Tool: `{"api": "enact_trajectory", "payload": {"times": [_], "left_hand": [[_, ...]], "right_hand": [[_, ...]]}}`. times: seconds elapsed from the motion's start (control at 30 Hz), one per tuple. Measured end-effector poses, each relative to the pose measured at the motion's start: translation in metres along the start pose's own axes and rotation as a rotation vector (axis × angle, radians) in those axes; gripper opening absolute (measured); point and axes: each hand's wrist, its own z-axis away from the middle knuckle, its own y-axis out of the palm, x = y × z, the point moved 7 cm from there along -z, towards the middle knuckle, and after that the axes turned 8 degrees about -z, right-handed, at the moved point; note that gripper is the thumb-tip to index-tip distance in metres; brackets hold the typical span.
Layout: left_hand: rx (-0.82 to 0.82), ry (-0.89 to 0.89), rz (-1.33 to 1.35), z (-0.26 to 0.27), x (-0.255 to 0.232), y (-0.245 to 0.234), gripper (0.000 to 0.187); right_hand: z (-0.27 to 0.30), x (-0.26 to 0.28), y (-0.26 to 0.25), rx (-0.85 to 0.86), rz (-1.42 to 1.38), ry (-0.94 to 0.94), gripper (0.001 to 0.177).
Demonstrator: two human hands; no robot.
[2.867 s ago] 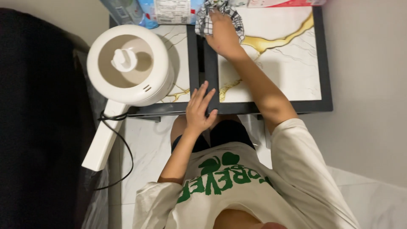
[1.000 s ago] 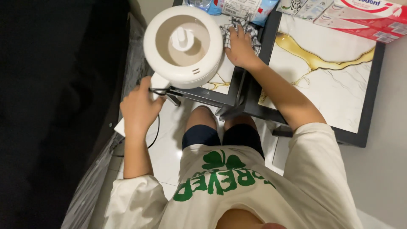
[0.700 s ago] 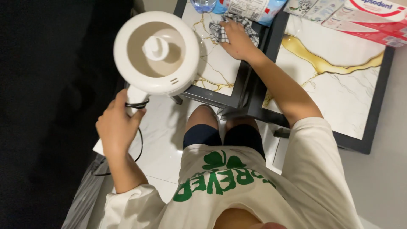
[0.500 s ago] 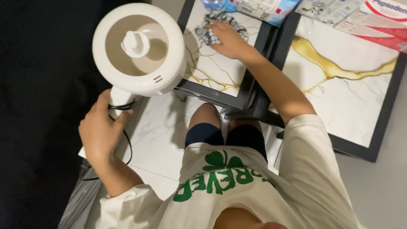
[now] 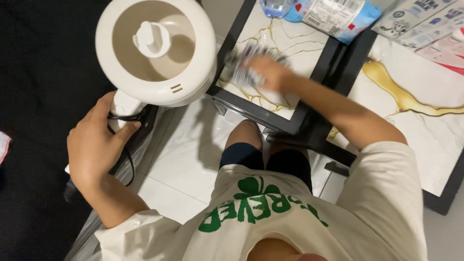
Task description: Wiping down a small marble-top table and a pot lid with a cloth, then washing hands in a sink.
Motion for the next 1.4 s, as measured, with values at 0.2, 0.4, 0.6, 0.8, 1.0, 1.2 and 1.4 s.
{"api": "enact_trajectory", "payload": {"times": [0.2,0.4,0.6,0.8,1.0,1.2,1.4], "left_hand": [[0.083,0.081,0.108,-0.023,-0.009,0.005,0.067],[0.09,0.121,0.173,-0.047,-0.031,0.012,0.065],[-0.02,0.215,0.312,-0.066,-0.044,0.019,0.067],[-0.013,0.205,0.333,-0.069,-0.055,0.013,0.064],[-0.148,0.386,0.242,-0.06,-0.074,-0.016,0.064],[-0.128,0.387,0.223,-0.058,-0.093,-0.017,0.065],[-0.164,0.507,0.26,-0.066,-0.11,0.01,0.065]], "right_hand": [[-0.056,-0.064,-0.033,-0.312,0.185,-0.06,0.063],[-0.086,-0.01,0.034,-0.076,0.069,0.028,0.046],[-0.022,0.061,0.062,0.098,0.332,-0.233,0.081],[0.052,0.007,0.028,0.051,0.158,0.016,0.06],[0.029,-0.111,-0.012,-0.239,0.396,-0.019,0.07],[-0.015,0.036,0.062,0.1,0.052,0.021,0.068],[0.078,0.084,0.107,0.278,0.348,0.032,0.074]]}}
